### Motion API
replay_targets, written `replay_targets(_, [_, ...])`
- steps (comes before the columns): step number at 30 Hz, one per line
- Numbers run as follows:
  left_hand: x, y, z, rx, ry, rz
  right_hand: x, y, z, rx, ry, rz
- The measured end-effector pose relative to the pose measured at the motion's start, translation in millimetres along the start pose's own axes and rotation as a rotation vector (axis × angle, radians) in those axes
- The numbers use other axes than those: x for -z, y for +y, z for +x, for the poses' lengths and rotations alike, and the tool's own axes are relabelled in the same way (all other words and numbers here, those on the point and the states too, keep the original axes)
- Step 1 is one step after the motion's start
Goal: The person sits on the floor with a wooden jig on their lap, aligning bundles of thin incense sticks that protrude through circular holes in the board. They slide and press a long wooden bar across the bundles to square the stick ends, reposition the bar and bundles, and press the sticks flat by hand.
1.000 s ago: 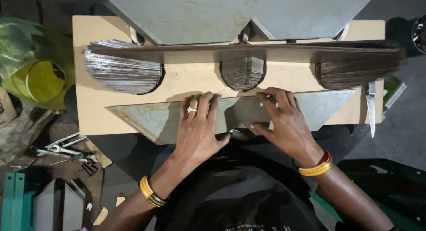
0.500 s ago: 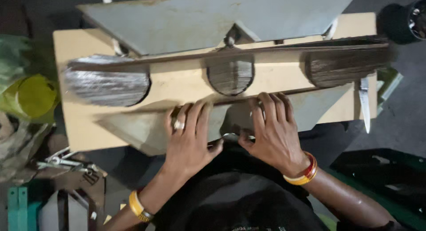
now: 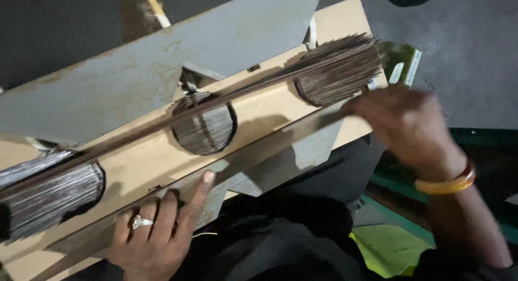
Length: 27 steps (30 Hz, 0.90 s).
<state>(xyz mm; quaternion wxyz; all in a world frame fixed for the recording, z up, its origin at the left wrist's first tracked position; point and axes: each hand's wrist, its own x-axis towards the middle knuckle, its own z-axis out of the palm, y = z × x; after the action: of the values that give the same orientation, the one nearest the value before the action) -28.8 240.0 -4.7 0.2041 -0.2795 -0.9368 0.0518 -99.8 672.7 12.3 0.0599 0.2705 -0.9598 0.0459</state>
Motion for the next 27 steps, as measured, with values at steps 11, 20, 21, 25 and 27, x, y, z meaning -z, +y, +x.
replay_targets(11, [-2, -20, 102, -0.020, 0.020, 0.158, 0, 110, 23, 0.179, 0.317, -0.181])
replay_targets(20, [-21, 3, 108, 0.018, 0.142, 0.138, 1, 114, 6, 0.182, 0.364, -0.191])
replay_targets(21, [-17, 4, 109, 0.014, 0.160, 0.136, 0, 115, 6, 0.182, 0.369, -0.193])
replay_targets(25, [7, 11, 113, -0.012, 0.197, 0.162, -2, 116, 6, 0.187, 0.395, -0.188])
replay_targets(27, [18, 16, 113, -0.026, 0.182, 0.193, -3, 116, 8, 0.185, 0.405, -0.179])
